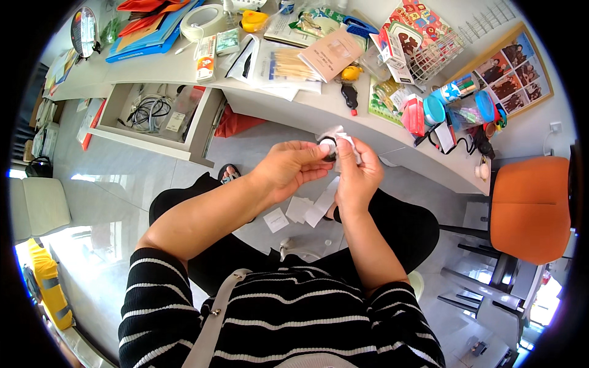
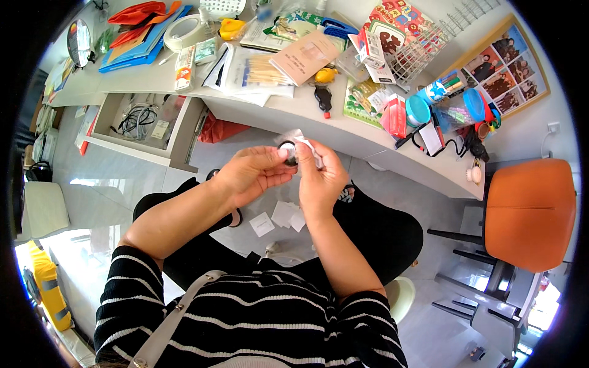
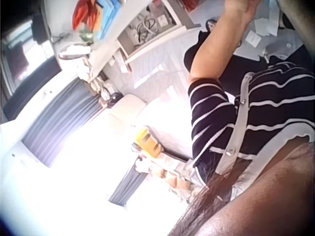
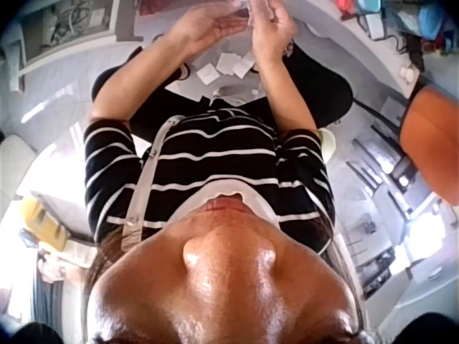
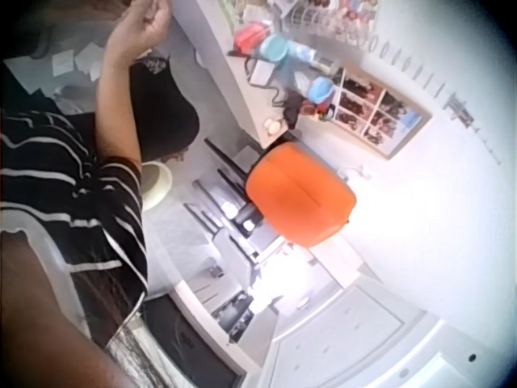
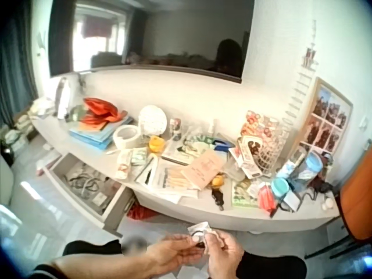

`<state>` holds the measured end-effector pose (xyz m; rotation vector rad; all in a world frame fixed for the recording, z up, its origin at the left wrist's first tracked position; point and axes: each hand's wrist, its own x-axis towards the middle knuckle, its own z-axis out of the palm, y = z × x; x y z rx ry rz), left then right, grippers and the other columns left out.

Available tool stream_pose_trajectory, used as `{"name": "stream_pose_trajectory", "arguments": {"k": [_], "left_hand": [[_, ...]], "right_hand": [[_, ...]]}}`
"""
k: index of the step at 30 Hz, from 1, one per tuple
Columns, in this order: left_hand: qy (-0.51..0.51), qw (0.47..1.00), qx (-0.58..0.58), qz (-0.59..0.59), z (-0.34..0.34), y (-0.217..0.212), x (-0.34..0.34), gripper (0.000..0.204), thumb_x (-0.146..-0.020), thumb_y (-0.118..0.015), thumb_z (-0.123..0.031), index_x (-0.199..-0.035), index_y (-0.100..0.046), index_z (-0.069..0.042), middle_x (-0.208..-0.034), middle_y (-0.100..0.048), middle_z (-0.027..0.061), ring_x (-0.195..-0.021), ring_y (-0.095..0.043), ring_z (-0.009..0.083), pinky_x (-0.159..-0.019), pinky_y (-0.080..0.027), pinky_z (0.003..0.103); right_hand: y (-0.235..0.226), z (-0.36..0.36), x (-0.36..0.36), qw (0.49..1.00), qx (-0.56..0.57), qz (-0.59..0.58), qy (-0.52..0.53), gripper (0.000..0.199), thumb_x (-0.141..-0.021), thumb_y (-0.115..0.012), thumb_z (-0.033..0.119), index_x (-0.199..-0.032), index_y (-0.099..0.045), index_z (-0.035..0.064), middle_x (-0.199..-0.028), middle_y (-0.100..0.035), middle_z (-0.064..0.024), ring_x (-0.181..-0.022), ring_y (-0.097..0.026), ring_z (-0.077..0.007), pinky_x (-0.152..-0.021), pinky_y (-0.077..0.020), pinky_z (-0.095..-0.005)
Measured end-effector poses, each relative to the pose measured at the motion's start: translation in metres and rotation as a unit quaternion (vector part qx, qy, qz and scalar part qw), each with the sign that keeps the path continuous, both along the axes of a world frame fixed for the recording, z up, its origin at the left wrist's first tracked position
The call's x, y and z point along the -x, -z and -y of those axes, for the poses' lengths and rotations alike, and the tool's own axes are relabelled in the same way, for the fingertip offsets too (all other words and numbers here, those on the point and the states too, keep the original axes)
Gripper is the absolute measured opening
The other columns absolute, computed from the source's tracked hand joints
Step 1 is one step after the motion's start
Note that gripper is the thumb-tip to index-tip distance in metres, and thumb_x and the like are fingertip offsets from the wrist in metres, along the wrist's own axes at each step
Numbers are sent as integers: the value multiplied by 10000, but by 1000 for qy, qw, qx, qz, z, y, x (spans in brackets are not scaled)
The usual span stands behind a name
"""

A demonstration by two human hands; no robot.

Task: The person organizes various items on a desk and in a drawer, handling cables, a small box, a roll of tape, and papers.

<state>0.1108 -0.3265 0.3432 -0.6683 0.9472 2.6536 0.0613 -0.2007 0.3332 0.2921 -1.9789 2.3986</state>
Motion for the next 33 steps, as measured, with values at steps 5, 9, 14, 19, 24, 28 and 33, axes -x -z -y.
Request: {"name": "stream_pose_trajectory", "arguments": {"k": [5, 9, 14, 19, 24, 28, 33], "left_hand": [[-10, 998, 60, 18, -6, -10, -3, 305, -815, -697, -163, -1011, -526, -3, -945, -602, 88, -896, -602, 180, -817, -494, 306], [-47, 996, 74, -20, 4, -17, 4, 233, -854, -648, -153, -1016, -538, -26, -968, -608, 63, -915, -607, 183, -833, -491, 313], [-74, 995, 67, -7, 23, -19, 11, 230, -828, -671, -117, -999, -528, -58, -971, -613, 58, -917, -612, 179, -810, -494, 307], [-74, 995, 70, 21, 24, -14, 8, 260, -835, -659, -124, -1041, -512, -65, -976, -617, 56, -910, -615, 176, -789, -484, 310], [-72, 996, 51, 17, 28, -12, 13, 315, -793, -681, -142, -1040, -499, -72, -960, -600, 53, -896, -590, 176, -788, -458, 338], [-82, 994, 54, 39, 33, -9, 13, 207, -827, -651, -150, -991, -543, -85, -955, -627, 44, -910, -601, 182, -797, -467, 351], [-87, 994, 46, 51, 34, -6, 12, 243, -804, -688, -190, -965, -533, -95, -953, -605, 36, -888, -571, 163, -791, -457, 344]], "right_hand": [[11, 0, 10, 997, -69, -3, 35, 186, -863, -643, 136, -936, -631, -34, -816, -643, -42, -729, -543, -62, -654, -445, -212], [58, -7, 17, 988, -149, 29, 12, 241, -869, -626, 222, -858, -613, -19, -766, -626, -50, -680, -531, -95, -630, -438, -246], [111, -12, -4, 940, -324, 77, -76, 348, -883, -575, 329, -800, -620, -6, -667, -599, -142, -632, -566, -198, -641, -450, -313], [160, -14, -28, 829, -518, 92, -187, 605, -919, -340, 523, -838, -646, 7, -782, -624, -228, -783, -579, -409, -724, -443, -456], [273, -46, -61, 601, -635, 198, -443, 694, -892, -271, 605, -1089, -635, 48, -1088, -600, -234, -1043, -540, -410, -967, -373, -423], [254, -51, -65, 595, -674, 22, -437, 626, -863, -431, 566, -1194, -583, 56, -1116, -610, -194, -1066, -557, -358, -971, -381, -400], [153, -19, -13, 898, -341, 128, -246, 420, -790, -691, 243, -1143, -584, 41, -825, -662, -104, -776, -620, -171, -715, -482, -290]]}}
